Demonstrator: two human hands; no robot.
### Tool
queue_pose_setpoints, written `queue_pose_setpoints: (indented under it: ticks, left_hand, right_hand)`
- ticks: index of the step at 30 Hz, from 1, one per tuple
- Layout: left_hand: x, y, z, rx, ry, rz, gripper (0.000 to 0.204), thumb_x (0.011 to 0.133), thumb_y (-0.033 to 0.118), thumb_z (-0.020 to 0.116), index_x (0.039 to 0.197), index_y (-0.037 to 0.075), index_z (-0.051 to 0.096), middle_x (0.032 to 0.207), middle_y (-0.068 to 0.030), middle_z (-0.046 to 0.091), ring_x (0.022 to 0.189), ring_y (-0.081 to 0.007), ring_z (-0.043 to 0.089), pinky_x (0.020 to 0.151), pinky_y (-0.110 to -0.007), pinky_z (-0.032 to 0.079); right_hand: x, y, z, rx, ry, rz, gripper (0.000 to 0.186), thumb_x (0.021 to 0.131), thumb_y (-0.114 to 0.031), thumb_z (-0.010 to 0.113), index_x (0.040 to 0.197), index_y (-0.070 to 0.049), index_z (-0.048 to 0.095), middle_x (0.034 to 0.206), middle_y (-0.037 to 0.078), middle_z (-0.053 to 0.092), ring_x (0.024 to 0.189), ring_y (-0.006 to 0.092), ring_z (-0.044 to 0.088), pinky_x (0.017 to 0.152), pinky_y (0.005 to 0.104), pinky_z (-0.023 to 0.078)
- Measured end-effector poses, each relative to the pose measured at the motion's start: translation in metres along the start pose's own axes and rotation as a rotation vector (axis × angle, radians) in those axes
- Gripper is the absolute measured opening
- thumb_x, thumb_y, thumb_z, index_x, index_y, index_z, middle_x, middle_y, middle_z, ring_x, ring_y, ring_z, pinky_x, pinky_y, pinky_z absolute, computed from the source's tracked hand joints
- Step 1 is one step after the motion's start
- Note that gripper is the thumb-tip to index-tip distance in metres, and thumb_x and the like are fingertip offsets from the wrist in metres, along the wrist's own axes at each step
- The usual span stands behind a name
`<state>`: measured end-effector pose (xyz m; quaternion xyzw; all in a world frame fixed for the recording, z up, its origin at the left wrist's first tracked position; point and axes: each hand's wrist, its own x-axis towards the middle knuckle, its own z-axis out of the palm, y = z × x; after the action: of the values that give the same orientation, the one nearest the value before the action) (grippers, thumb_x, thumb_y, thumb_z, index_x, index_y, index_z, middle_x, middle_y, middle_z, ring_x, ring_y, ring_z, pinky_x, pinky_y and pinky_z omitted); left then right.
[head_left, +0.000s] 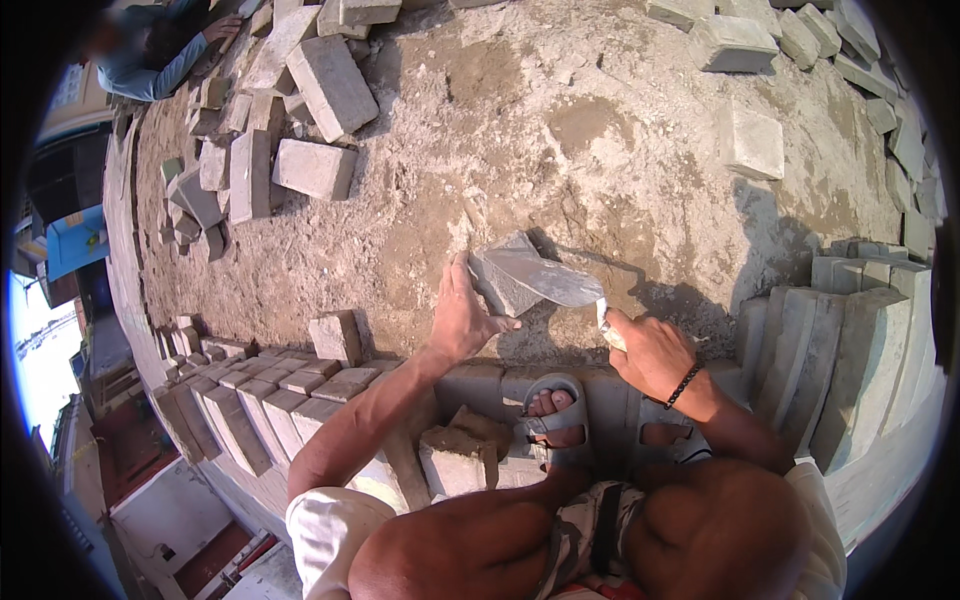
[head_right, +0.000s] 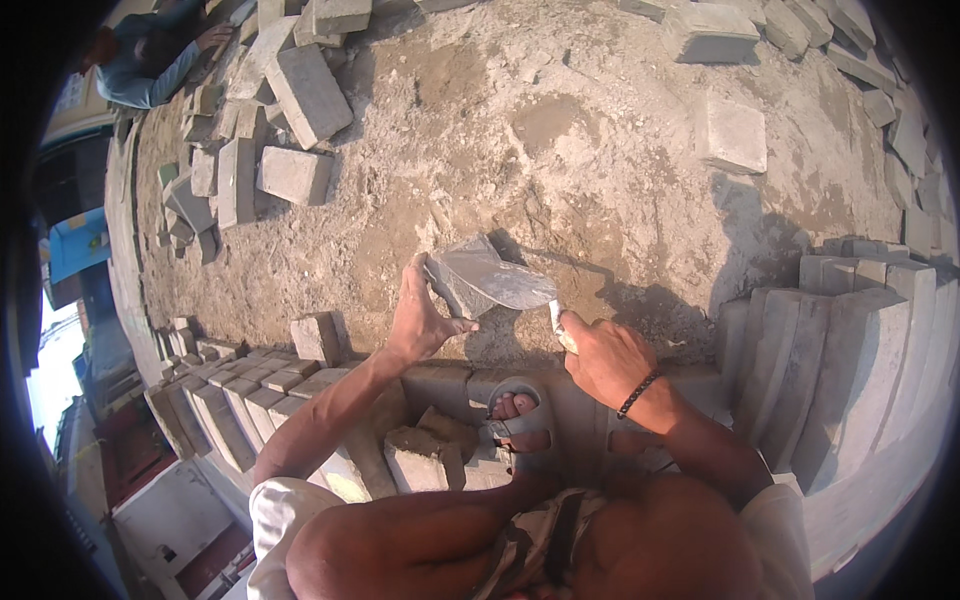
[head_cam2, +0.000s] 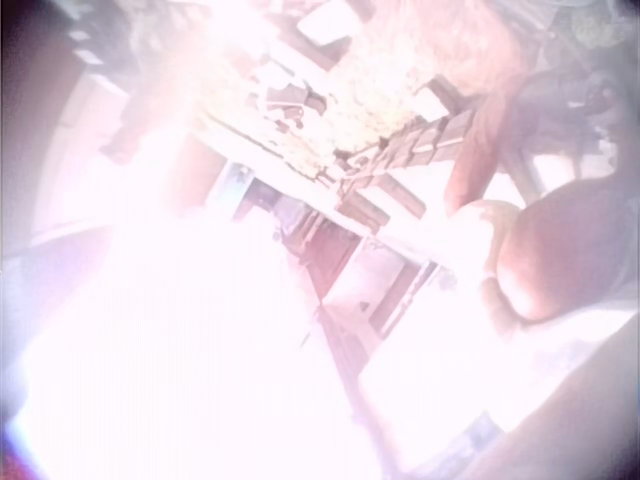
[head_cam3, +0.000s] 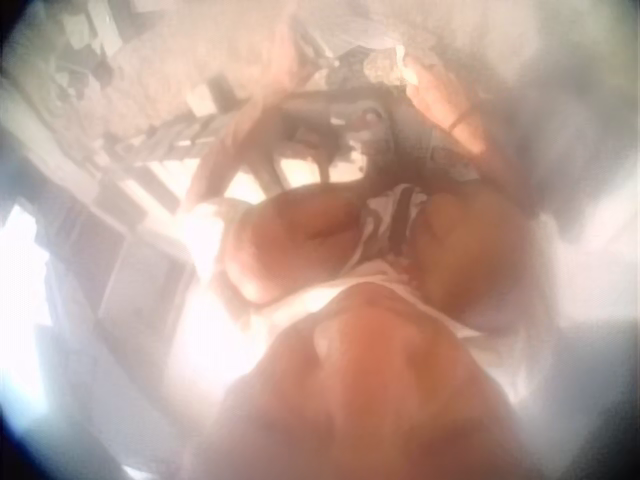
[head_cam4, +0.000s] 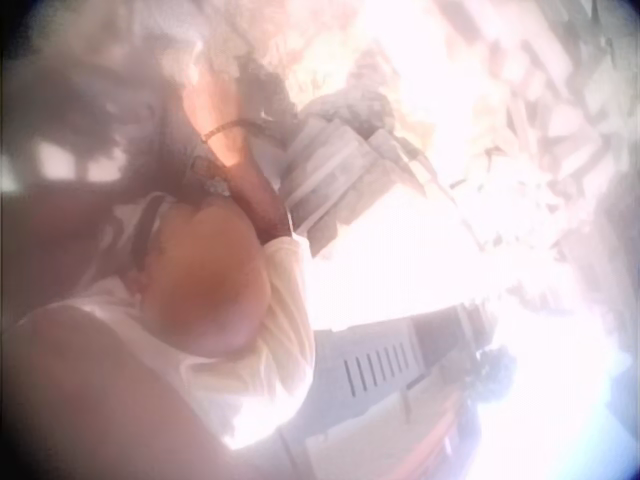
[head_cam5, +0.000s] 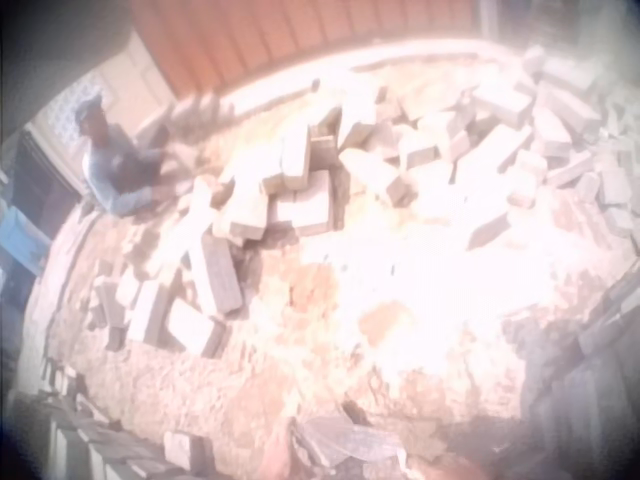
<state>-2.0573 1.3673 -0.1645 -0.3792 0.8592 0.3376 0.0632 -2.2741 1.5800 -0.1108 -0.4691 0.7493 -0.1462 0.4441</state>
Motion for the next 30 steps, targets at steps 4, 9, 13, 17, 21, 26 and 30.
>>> queue_pose_setpoints:
  ticks: [4,9,13,17,21,26,30]
  left_hand:
    - [-0.002,-0.009,0.003,-0.028,0.006,0.035,0.134,0.047,0.033,0.099,0.146,-0.012,0.021,0.133,-0.029,0.045,0.123,-0.0433,0.048,0.107,-0.047,0.04]
    - [0.001,-0.002,0.0,-0.024,0.017,0.037,0.133,0.046,0.031,0.1,0.145,-0.012,0.023,0.128,-0.0265,0.048,0.12,-0.0423,0.049,0.104,-0.046,0.041]
    - [0.0,0.006,-0.003,-0.048,0.028,0.037,0.132,0.045,0.031,0.1,0.145,-0.013,0.024,0.123,-0.0251,0.05,0.115,-0.0408,0.051,0.102,-0.045,0.043]
    - [0.0,0.002,0.0,-0.027,0.044,0.055,0.132,0.045,0.032,0.1,0.144,-0.013,0.024,0.12,-0.0245,0.05,0.113,-0.0399,0.052,0.1,-0.045,0.043]
    - [-0.002,-0.003,0.002,-0.005,0.064,0.064,0.133,0.045,0.034,0.099,0.144,-0.013,0.024,0.12,-0.0245,0.05,0.113,-0.04,0.051,0.1,-0.045,0.043]
    - [0.0,0.001,0.001,-0.02,0.059,0.069,0.132,0.045,0.034,0.099,0.144,-0.013,0.025,0.12,-0.0236,0.049,0.113,-0.04,0.051,0.099,-0.045,0.043]
    - [-0.001,0.0,0.002,-0.057,0.051,0.052,0.131,0.045,0.032,0.099,0.143,-0.012,0.025,0.12,-0.023,0.049,0.112,-0.0395,0.051,0.099,-0.045,0.043]
  right_hand:
    - [0.007,0.006,-0.01,-0.008,0.005,0.067,0.036,0.083,-0.013,0.062,0.118,-0.006,0.056,0.082,0.025,0.067,0.083,0.0454,0.066,0.074,0.0549,0.052]
    - [0.006,0.014,0.001,-0.053,-0.001,0.062,0.046,0.082,-0.015,0.063,0.126,-0.006,0.055,0.083,0.023,0.067,0.086,0.0436,0.065,0.079,0.0547,0.051]
    - [0.001,-0.002,-0.006,-0.043,-0.043,0.066,0.046,0.083,-0.016,0.063,0.126,-0.004,0.053,0.084,0.023,0.067,0.087,0.0444,0.064,0.08,0.0555,0.051]
    - [0.011,0.025,0.013,-0.037,-0.037,0.085,0.045,0.083,-0.015,0.063,0.125,-0.003,0.051,0.085,0.025,0.067,0.089,0.0451,0.064,0.08,0.0564,0.05]
    - [0.002,0.013,0.002,-0.026,-0.013,0.055,0.042,0.083,-0.015,0.062,0.122,0.0,0.053,0.083,0.029,0.067,0.085,0.0477,0.066,0.077,0.0561,0.052]
    - [0.009,0.026,0.026,0.023,0.03,0.059,0.038,0.083,-0.014,0.062,0.118,-0.001,0.052,0.083,0.029,0.067,0.084,0.0486,0.065,0.075,0.0566,0.052]
    - [0.005,0.014,0.011,0.024,0.013,0.038,0.036,0.083,-0.013,0.062,0.116,0.0,0.052,0.082,0.029,0.067,0.084,0.0492,0.065,0.074,0.0575,0.052]
